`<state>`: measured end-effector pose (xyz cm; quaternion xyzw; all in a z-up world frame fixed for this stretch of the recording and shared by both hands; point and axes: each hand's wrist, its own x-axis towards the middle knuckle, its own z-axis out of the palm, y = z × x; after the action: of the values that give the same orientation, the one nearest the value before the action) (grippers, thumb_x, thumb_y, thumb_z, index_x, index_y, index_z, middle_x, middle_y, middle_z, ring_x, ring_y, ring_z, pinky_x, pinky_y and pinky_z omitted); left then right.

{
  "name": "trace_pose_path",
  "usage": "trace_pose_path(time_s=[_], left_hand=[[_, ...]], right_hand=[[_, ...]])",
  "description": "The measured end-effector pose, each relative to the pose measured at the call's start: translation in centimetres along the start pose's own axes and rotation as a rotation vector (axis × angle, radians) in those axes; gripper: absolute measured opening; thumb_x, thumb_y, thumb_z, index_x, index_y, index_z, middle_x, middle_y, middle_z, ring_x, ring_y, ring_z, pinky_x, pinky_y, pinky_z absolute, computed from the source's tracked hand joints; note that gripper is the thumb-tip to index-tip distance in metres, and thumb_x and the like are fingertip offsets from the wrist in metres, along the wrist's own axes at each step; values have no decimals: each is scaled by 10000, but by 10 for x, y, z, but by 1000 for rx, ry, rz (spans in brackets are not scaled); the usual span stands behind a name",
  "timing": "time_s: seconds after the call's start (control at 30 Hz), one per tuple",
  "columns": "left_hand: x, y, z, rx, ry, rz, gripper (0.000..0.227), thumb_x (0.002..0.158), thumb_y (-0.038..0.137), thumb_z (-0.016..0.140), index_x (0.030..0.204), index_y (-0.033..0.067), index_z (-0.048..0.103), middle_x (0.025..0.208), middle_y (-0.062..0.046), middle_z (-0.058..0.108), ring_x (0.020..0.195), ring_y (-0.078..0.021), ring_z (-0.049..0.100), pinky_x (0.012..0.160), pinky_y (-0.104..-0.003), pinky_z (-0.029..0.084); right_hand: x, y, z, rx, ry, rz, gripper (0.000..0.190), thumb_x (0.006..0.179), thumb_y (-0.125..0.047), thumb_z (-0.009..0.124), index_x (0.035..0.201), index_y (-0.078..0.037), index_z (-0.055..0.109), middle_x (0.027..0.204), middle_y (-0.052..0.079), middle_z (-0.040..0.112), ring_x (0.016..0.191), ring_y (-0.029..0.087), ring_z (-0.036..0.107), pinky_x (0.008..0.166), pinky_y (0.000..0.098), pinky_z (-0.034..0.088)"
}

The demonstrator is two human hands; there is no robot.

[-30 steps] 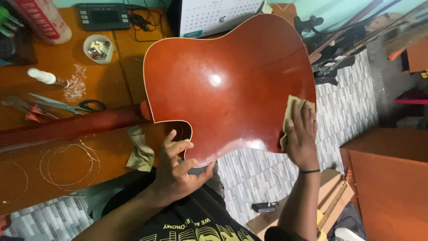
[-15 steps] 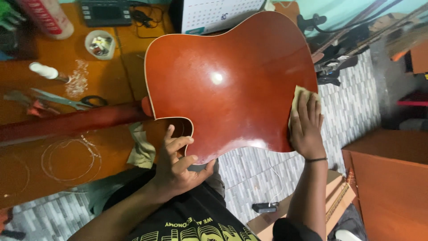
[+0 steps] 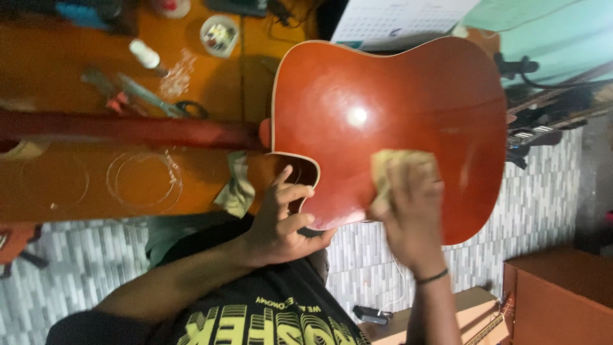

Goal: The person wipes the back surface of a reddish-brown acoustic guitar with a cloth. They hold the guitar body with one hand while rubbing the surface with the other, moving across the upper and lower bouts and around the edges.

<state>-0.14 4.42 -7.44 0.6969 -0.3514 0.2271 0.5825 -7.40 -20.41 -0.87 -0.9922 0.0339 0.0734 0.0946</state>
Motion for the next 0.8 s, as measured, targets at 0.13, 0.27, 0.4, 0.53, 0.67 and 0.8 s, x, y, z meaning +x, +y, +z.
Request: trace_pose_path(time_s=[0.13,0.27,0.4,0.53,0.67,0.8], left_hand=[[-1,0,2,-7,66,-12,640,655,126,923,1062,181,433,1160,-159,560,945,-334,632,1117,-673,423],[7,0,-8,43,94,-26,599,626,257,973,946,162,475,1185,-134,570,1006,-338,626,1075,-670,448],[9,-3,-6,31,80,18,686,574,388,1000,992,173,499,1177,-129,566,1029,-347,614,1049,-666,456],[10,-2,-8,26,19,60,691,638,279,963,1106,209,459,1196,-144,553,957,-322,641,977,-627,503],[9,-1,-6,38,-18,69,642,675,228,949,1084,199,455,1208,-154,540,966,-333,640,928,-588,536],[10,1,-8,19,-17,56,540,703,240,940,1000,183,493,1192,-154,558,949,-349,642,873,-566,545]], right_hand=[[15,-29,0,-54,-6,46,793,985,-458,468,1682,-189,203,1683,319,128,1510,587,84,1151,734,130],[-6,-81,3,64,-39,-415,848,827,-705,438,1579,-312,443,1668,126,332,1554,446,166,1224,635,39],[-9,-9,4,38,19,-319,812,857,-592,555,1601,-294,424,1667,151,342,1548,459,201,1238,607,90],[48,34,-20,-91,-55,-13,722,998,-363,395,1669,-148,240,1644,349,230,1482,595,219,1125,744,247],[87,-1,-16,-33,20,-22,769,1041,-510,408,1668,-115,205,1643,370,201,1488,616,155,1148,751,103],[62,-76,-22,-87,-40,-359,864,935,-729,377,1663,-276,272,1713,178,179,1555,480,94,1196,660,46]])
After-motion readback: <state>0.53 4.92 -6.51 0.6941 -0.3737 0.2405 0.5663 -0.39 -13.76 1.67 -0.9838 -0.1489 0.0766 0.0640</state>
